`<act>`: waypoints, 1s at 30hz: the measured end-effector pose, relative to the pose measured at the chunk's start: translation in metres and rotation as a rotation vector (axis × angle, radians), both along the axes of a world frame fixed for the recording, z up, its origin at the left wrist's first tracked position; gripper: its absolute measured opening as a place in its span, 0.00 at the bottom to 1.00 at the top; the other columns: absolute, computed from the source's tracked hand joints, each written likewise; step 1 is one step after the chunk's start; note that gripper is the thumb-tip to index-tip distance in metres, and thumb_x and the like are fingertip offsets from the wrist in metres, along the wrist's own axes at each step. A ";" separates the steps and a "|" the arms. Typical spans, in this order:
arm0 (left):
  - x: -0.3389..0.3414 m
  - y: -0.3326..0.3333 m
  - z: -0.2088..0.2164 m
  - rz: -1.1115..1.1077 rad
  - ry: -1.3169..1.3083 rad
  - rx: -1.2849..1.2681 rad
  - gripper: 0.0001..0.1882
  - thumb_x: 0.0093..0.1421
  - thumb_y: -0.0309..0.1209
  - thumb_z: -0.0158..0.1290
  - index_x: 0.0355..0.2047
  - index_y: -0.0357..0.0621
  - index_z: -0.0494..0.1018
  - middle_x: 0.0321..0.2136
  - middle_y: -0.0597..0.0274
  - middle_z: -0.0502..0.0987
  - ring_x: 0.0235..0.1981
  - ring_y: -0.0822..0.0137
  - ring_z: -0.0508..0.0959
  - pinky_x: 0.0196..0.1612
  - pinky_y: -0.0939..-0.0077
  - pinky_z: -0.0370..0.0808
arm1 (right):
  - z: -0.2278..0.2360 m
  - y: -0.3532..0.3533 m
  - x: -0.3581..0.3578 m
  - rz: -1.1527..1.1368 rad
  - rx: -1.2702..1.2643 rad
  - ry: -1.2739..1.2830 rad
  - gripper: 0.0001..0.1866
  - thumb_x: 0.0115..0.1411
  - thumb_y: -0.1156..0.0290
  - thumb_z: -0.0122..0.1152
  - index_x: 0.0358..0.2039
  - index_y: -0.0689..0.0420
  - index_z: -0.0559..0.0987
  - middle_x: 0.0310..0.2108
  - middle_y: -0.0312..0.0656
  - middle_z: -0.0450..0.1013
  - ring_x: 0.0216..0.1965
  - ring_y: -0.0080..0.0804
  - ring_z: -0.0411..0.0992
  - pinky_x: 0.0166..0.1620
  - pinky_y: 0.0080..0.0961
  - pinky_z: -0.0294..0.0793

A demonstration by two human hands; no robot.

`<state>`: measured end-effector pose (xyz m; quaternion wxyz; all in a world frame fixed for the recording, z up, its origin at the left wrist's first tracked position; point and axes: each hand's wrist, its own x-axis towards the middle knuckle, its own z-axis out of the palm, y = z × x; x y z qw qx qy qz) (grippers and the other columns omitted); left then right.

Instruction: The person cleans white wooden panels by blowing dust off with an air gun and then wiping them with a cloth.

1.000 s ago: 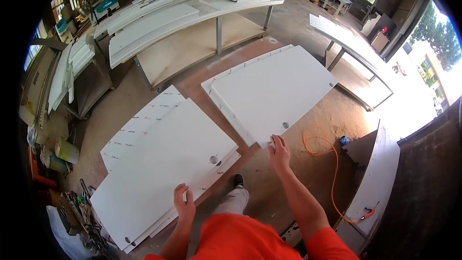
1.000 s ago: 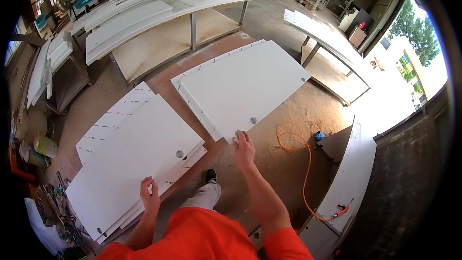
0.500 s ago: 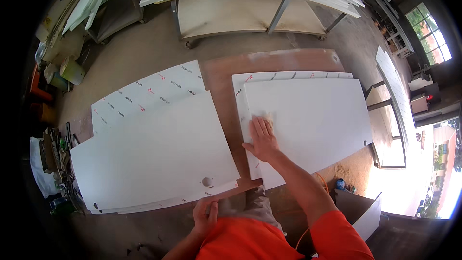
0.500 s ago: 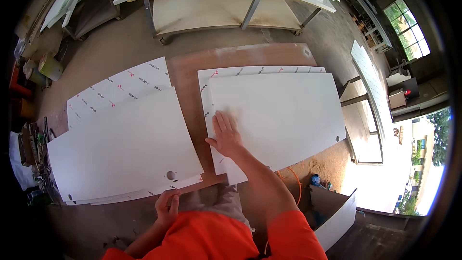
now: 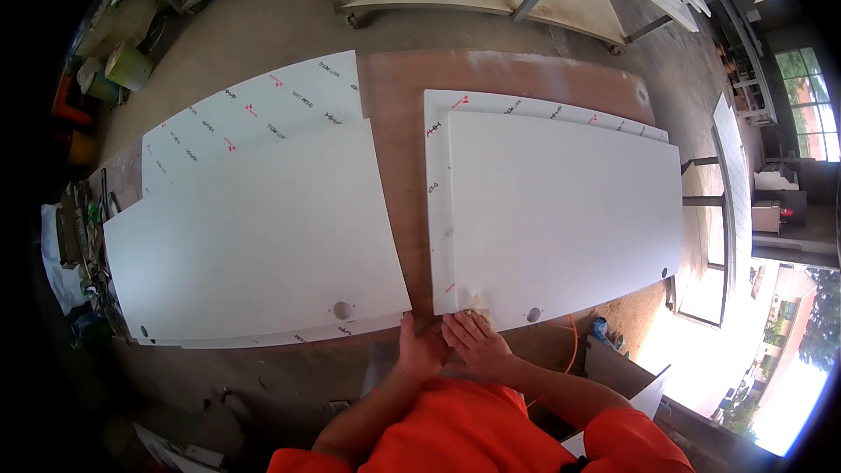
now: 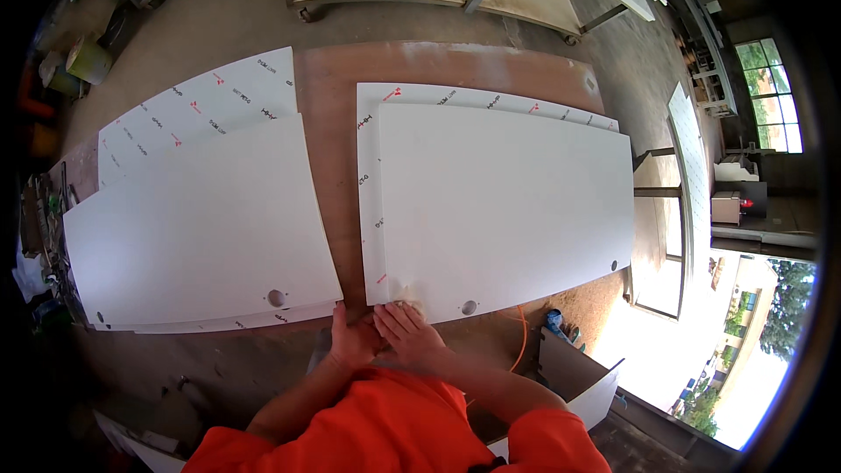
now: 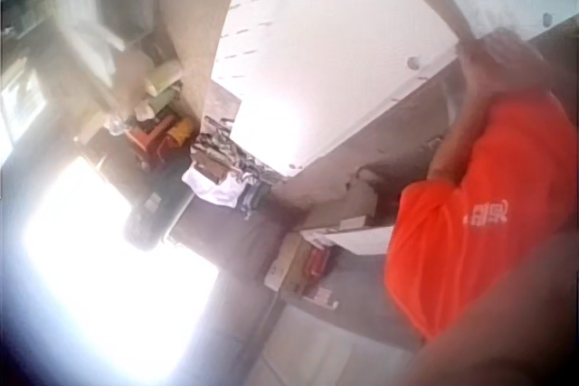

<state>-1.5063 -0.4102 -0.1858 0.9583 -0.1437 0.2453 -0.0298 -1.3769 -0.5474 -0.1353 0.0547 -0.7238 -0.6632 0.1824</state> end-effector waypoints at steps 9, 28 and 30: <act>0.004 0.002 -0.008 -0.084 0.053 0.161 0.62 0.64 0.80 0.24 0.68 0.30 0.66 0.68 0.46 0.69 0.71 0.51 0.65 0.78 0.52 0.51 | -0.013 0.202 0.212 -0.359 0.209 -0.279 0.49 0.70 0.37 0.50 0.73 0.68 0.59 0.76 0.52 0.53 0.77 0.50 0.47 0.78 0.47 0.45; -0.003 0.004 -0.005 -0.005 0.085 0.116 0.62 0.63 0.80 0.27 0.70 0.28 0.63 0.69 0.44 0.68 0.73 0.49 0.63 0.78 0.51 0.51 | -0.014 0.092 0.072 -0.160 0.075 -0.079 0.45 0.66 0.42 0.59 0.71 0.64 0.63 0.75 0.51 0.56 0.77 0.50 0.52 0.78 0.49 0.48; 0.004 0.009 0.013 0.015 0.200 0.003 0.61 0.64 0.79 0.29 0.68 0.28 0.64 0.68 0.44 0.70 0.72 0.49 0.65 0.77 0.51 0.54 | -0.024 0.005 0.005 -0.068 0.084 -0.028 0.45 0.64 0.42 0.60 0.71 0.63 0.65 0.75 0.52 0.58 0.77 0.50 0.53 0.77 0.52 0.50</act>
